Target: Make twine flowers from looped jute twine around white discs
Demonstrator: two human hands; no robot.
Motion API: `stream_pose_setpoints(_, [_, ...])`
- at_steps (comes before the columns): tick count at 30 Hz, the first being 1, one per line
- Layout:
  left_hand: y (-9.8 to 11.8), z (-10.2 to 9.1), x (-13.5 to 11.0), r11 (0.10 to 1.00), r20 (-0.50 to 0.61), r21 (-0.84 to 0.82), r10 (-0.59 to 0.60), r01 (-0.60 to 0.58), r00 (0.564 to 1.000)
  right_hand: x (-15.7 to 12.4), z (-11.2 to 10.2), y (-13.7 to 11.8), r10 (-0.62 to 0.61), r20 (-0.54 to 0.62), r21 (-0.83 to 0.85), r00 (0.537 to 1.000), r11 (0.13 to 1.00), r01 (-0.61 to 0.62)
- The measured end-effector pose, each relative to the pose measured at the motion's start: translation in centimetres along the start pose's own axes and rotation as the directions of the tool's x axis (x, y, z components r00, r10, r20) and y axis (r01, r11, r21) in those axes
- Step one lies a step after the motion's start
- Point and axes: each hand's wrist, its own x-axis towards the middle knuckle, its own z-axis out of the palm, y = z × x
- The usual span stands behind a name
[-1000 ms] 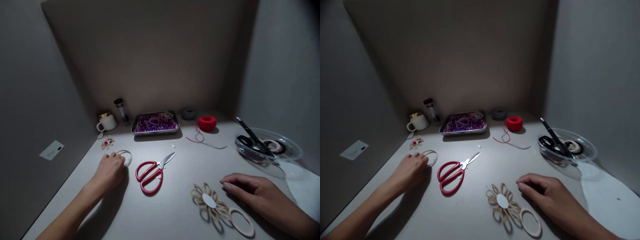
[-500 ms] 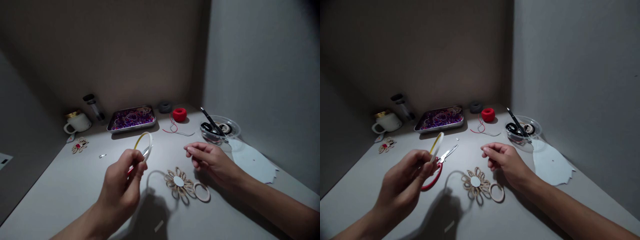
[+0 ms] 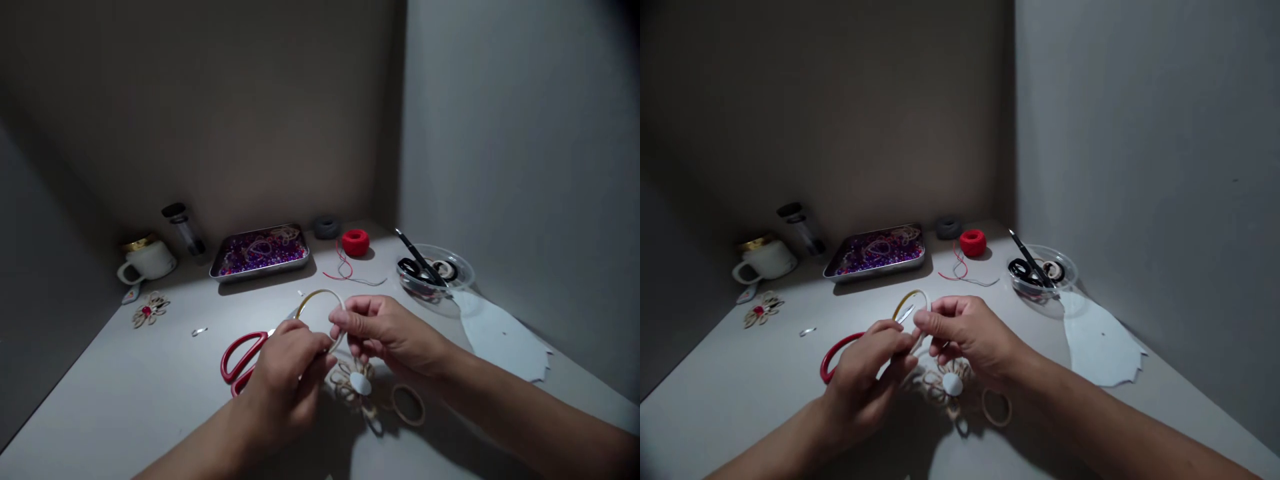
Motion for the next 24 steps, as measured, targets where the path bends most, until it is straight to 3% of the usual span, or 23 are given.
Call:
stream_pose_setpoints(3, [-0.5, 0.9, -0.4, 1.000, -0.059, -0.011, 0.016, -0.017, 0.998, 0.0, -0.4, 0.5, 0.018, -0.069, 0.013, 0.997, 1.000, -0.017])
stream_pose_setpoints(6, [-0.6, 1.1, -0.4, 0.993, -0.063, -0.111, -0.047, 0.040, 0.997, 0.1, -0.4, 0.9, 0.037, -0.111, 0.085, 0.993, 0.996, -0.027])
stream_pose_setpoints(10, [-0.3, 1.4, -0.7, 0.957, -0.072, -0.260, -0.149, 0.126, 0.986, -0.2, -0.3, 1.7, 0.071, -0.081, 0.200, 0.994, 0.978, -0.053])
stream_pose_setpoints(15, [-0.2, 2.2, -1.1, 0.923, -0.133, -0.326, -0.259, 0.205, 0.957, -1.0, -0.5, 2.0, 0.071, -0.065, 0.244, 0.995, 0.968, -0.054])
stream_pose_setpoints(24, [0.3, 2.4, -0.9, 0.890, -0.155, -0.412, -0.280, 0.196, 0.948, -1.8, -0.1, 2.5, 0.121, -0.021, 0.243, 0.992, 0.964, -0.112])
